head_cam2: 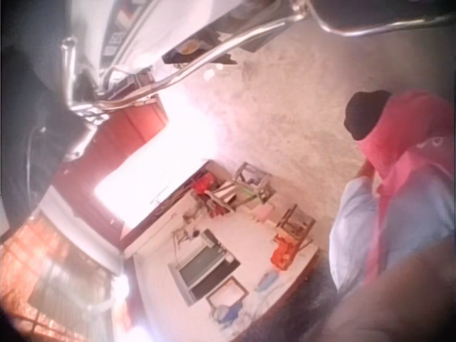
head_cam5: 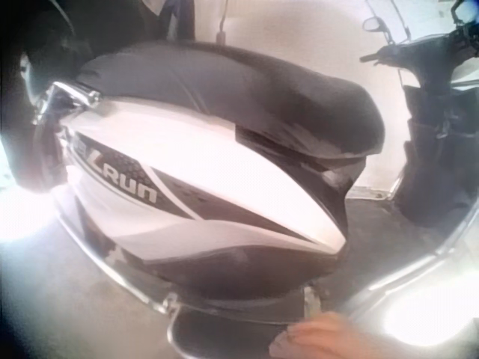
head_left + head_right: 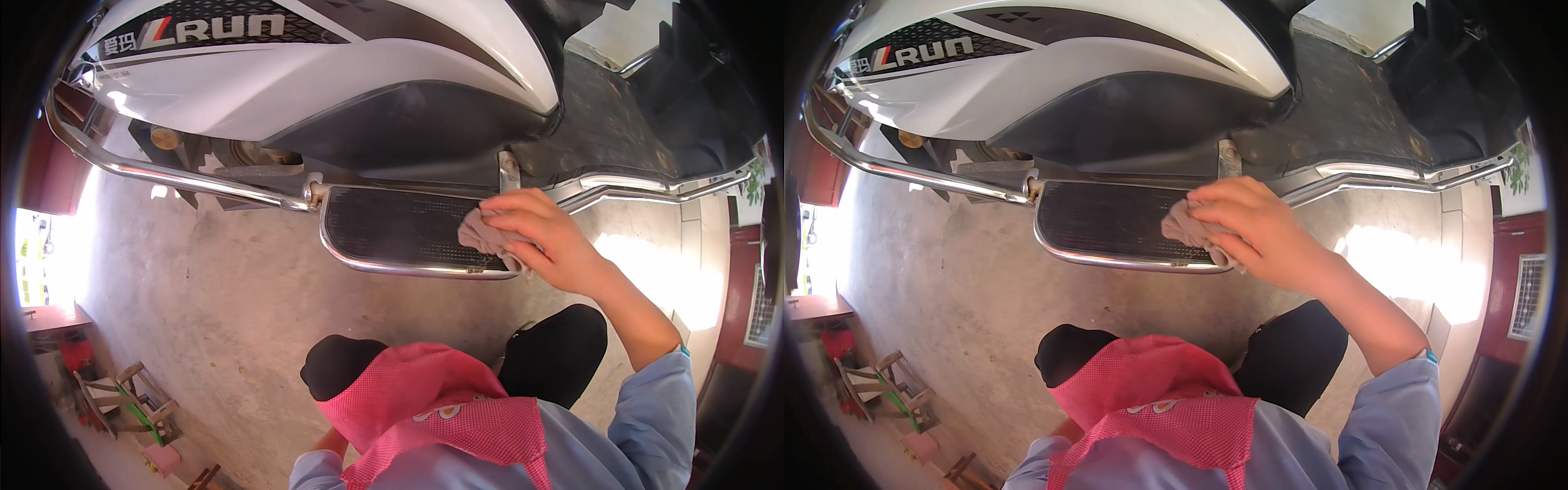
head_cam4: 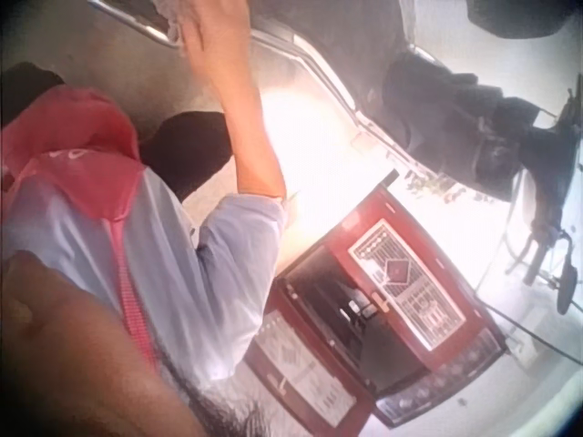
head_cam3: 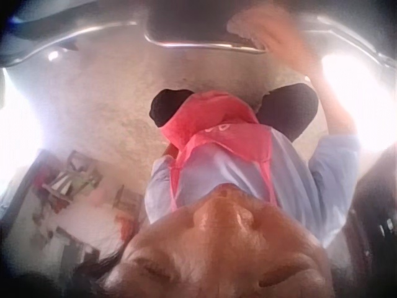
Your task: The person wipes the exterior surfaces of a stand fan using cloths, then moves to a garage area and wipes the seat and side panels of an electric scooter.
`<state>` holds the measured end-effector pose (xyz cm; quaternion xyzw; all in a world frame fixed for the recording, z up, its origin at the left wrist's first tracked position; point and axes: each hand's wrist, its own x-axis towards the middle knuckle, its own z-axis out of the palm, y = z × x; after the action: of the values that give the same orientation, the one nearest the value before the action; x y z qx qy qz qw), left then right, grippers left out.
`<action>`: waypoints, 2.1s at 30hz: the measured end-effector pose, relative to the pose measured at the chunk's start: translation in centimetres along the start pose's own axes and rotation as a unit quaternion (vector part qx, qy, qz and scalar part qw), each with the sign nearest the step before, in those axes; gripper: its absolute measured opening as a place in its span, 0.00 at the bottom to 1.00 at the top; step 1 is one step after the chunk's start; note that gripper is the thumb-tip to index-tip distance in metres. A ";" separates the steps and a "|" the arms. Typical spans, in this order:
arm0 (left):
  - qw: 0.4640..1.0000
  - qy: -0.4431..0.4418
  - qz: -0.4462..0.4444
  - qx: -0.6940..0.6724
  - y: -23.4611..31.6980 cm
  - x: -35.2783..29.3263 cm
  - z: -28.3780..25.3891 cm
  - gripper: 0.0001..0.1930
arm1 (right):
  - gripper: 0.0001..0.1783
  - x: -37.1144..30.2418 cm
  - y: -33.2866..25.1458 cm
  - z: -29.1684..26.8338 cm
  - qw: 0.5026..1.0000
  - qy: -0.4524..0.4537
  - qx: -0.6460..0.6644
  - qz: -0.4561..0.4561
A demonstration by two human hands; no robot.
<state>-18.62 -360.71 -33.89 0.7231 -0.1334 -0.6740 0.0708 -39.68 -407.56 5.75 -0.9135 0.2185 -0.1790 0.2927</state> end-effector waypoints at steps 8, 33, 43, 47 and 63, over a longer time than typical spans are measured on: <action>1.000 0.024 -0.002 -0.019 1.1 -1.3 1.0 0.08 | 0.21 3.7 -3.4 3.3 0.995 -0.016 0.005 -0.094; 0.997 0.055 -0.002 -0.056 0.8 -1.7 2.4 0.09 | 0.16 9.3 -1.2 5.4 0.992 0.024 0.029 -0.119; 0.995 0.062 0.007 -0.075 1.3 -1.0 2.1 0.09 | 0.14 3.1 -0.3 1.0 1.000 0.023 -0.010 0.000; 0.995 0.069 0.003 -0.065 0.1 -1.3 0.8 0.10 | 0.11 9.9 -1.5 5.8 0.994 0.066 -0.033 -0.075; 0.750 0.558 0.355 -0.015 20.8 -14.4 -18.7 0.09 | 0.14 12.6 -4.3 -1.1 0.946 0.236 -0.038 -0.219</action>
<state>-2.90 -377.84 -12.74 0.8701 -0.3068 -0.0792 0.3774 -28.34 -411.24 11.70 -0.8811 0.0827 -0.4404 0.1513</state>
